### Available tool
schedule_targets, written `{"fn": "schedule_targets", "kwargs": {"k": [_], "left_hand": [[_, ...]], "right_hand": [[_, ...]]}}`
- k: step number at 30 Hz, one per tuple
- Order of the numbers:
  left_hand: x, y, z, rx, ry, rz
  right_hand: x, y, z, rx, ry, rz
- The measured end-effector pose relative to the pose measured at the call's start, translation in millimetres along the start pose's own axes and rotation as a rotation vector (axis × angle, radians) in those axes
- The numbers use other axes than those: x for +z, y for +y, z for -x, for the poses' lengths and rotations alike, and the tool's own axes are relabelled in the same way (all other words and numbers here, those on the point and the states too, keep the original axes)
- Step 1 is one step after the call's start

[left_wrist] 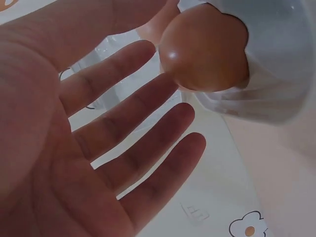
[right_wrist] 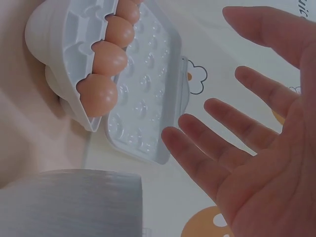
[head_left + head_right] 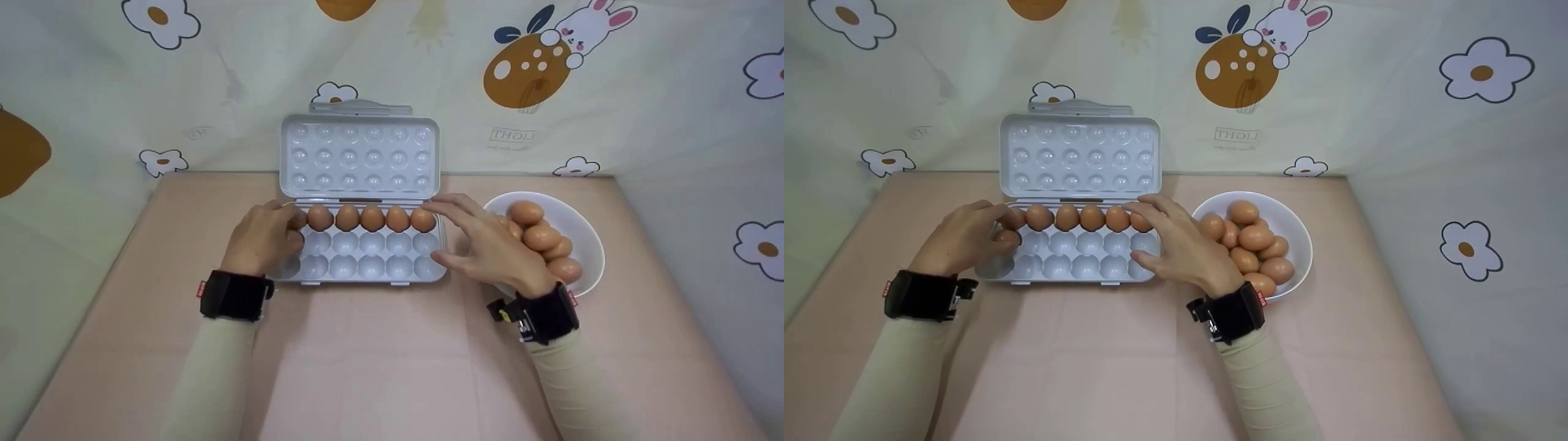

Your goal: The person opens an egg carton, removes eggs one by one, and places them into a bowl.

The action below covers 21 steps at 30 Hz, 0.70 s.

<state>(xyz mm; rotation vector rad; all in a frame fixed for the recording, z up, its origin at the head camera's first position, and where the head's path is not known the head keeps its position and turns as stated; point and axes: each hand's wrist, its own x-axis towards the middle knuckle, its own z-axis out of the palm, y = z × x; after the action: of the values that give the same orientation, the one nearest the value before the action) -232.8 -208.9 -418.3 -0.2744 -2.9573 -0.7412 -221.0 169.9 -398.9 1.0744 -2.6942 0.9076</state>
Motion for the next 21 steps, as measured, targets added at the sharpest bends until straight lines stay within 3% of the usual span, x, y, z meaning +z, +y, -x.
{"fn": "schedule_targets", "kwargs": {"k": [11,21], "left_hand": [[0.2,-3.2,4.6,-0.022,-0.059,-0.038],[6.6,-8.1,2.0,0.058,-0.005,-0.03]], "right_hand": [[9.0,-0.5,-1.6,0.001,-0.012,-0.063],[9.2,0.8,0.3,0.015,-0.021,-0.058]]}}
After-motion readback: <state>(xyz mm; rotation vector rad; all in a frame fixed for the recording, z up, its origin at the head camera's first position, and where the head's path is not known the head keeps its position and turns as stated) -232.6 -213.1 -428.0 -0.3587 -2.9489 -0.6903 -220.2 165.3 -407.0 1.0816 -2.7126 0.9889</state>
